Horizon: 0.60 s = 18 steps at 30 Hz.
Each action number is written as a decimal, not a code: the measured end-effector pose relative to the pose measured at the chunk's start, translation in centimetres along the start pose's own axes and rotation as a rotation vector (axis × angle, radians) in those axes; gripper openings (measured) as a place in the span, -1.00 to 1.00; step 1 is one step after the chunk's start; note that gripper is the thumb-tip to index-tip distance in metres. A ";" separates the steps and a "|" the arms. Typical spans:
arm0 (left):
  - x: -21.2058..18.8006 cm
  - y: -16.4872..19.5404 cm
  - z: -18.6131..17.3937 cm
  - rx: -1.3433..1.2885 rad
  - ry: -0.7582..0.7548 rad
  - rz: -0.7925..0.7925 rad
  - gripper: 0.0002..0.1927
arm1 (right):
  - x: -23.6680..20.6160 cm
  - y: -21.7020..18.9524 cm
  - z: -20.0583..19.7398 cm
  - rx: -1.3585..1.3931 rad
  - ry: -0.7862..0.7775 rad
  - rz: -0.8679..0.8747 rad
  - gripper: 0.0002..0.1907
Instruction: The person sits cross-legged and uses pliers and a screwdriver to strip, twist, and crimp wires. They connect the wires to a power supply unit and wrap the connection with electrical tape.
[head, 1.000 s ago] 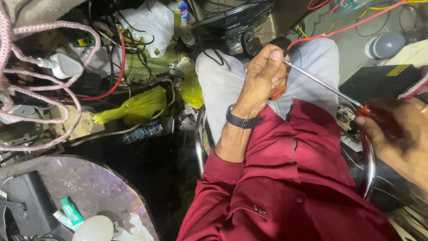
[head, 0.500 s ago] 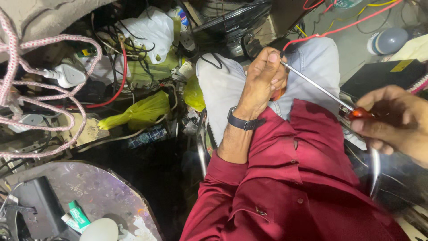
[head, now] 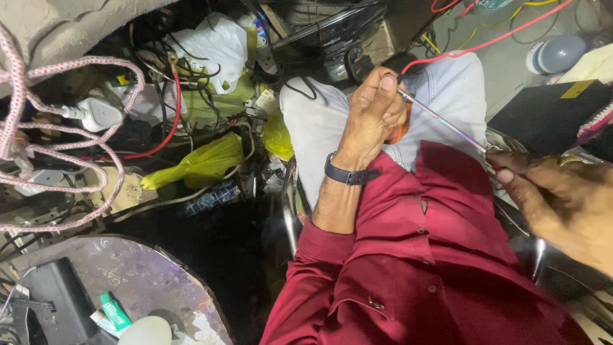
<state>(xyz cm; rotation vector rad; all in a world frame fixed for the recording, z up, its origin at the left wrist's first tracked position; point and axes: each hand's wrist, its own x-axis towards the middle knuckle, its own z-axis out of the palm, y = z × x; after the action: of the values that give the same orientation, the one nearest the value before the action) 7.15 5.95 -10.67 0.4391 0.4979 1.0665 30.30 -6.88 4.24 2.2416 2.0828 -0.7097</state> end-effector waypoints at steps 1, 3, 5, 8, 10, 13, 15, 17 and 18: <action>0.0 0.1 0.0 -0.003 0.005 0.003 -0.74 | 0.2 -0.2 0.0 0.168 -0.001 0.027 -0.66; 0.0 0.1 0.1 0.003 0.014 0.000 -0.74 | 0.5 -0.4 0.2 0.423 -0.024 0.081 -0.70; 0.0 0.1 0.2 0.019 0.017 -0.010 -0.74 | 0.9 -0.1 0.5 0.592 -0.063 0.136 -0.70; 0.0 0.0 0.0 0.038 0.010 0.008 -0.76 | 1.5 0.7 1.0 0.734 -0.126 0.203 -0.68; 0.1 -0.1 -0.2 0.012 0.011 0.004 -0.78 | 1.9 1.2 1.2 0.869 -0.168 0.228 -0.66; 0.3 -0.3 -0.5 -0.020 -0.010 0.010 -0.79 | 2.3 2.1 1.3 1.048 -0.224 0.385 -0.65; 0.3 -0.5 -0.7 -0.002 -0.021 0.012 -0.78 | 2.4 3.0 1.4 1.148 -0.265 0.445 -0.64; 0.3 -0.5 -0.7 0.048 -0.019 0.003 -0.77 | 2.5 4.3 1.6 1.232 -0.316 0.427 -0.64; 0.3 -0.5 -0.7 0.058 -0.028 0.000 -0.76 | 2.4 5.0 2.0 1.287 -0.335 0.427 -0.64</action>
<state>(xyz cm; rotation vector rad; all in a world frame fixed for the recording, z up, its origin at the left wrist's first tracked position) 7.24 6.10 -11.61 0.5048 0.5052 1.0460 34.41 -5.76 0.19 2.4734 0.8992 -2.6021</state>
